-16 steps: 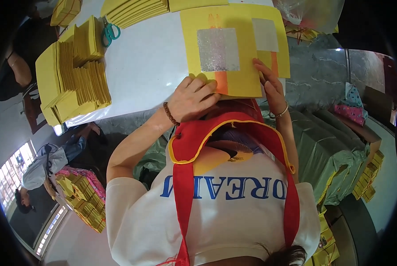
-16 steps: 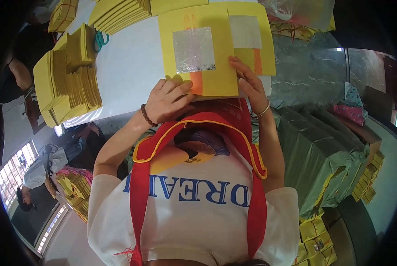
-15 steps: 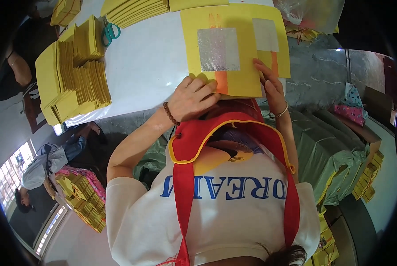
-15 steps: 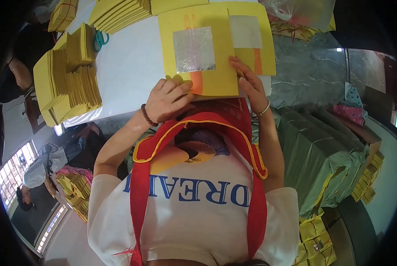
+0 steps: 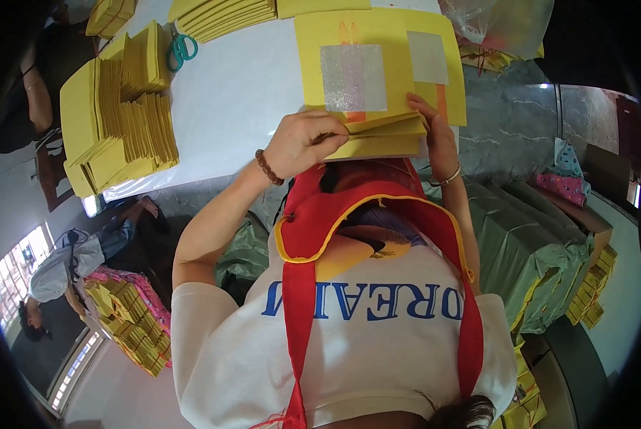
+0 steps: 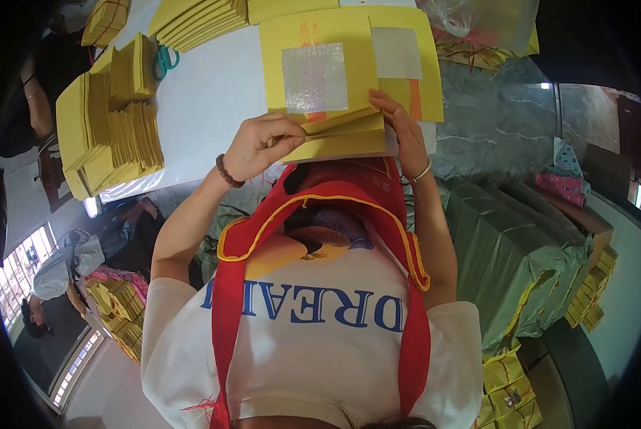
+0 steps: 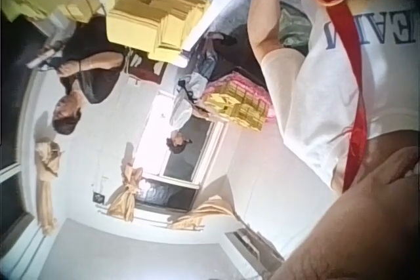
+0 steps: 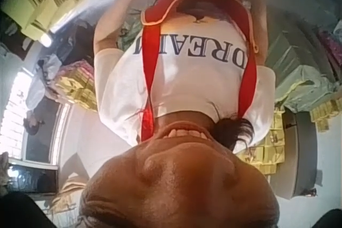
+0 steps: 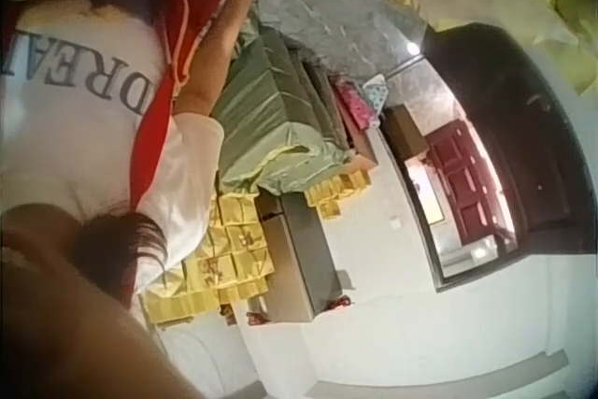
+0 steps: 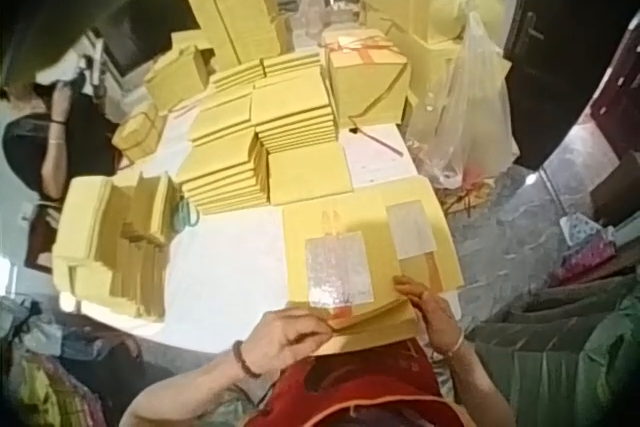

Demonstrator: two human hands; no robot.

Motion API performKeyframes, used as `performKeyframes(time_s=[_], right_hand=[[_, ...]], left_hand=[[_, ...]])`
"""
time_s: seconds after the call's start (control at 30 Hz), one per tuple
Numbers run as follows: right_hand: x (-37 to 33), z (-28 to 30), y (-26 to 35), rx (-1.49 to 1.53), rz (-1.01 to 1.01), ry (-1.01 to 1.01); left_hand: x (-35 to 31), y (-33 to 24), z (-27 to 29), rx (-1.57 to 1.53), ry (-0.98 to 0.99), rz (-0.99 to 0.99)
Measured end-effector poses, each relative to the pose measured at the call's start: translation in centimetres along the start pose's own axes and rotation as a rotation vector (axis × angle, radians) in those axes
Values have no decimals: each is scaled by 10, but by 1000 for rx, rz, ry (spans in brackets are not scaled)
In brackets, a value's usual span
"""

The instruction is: Folding and stacking yellow joss paper sheets with metallic foil squares at a workstation.

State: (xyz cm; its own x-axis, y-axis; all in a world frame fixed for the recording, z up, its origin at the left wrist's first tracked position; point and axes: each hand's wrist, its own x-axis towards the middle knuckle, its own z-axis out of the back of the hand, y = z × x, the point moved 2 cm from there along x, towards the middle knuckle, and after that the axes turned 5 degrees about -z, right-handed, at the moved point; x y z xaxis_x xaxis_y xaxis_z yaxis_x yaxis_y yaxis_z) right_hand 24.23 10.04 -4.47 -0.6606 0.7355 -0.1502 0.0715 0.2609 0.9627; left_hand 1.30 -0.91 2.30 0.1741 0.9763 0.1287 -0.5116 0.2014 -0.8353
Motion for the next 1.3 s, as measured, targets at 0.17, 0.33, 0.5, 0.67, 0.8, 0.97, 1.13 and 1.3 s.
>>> performKeyframes(time_s=[0.17, 0.33, 0.5, 0.67, 0.8, 0.97, 1.13, 1.3], right_hand=[[-1, -2, 4, -126, 122, 60], [-1, -2, 3, -83, 76, 51], [-2, -4, 4, -64, 42, 32], [0, -8, 3, -206, 123, -7], [5, -6, -5, -174, 104, -72], [6, 0, -12, -198, 142, -55], [7, 5, -11, -227, 162, -14], [6, 5, 1, -329, 123, -4]], left_hand=[[2, 8, 3, -122, 76, 158], [2, 10, 4, -159, 69, 215], [0, 16, 2, -211, 44, 282], [-3, 13, -5, -127, -64, 227], [-13, 10, -9, 345, -106, -178], [-19, 6, -5, 371, -257, -348], [-11, 33, -8, 623, -344, -183], [-9, 31, -7, 789, -311, -206]])
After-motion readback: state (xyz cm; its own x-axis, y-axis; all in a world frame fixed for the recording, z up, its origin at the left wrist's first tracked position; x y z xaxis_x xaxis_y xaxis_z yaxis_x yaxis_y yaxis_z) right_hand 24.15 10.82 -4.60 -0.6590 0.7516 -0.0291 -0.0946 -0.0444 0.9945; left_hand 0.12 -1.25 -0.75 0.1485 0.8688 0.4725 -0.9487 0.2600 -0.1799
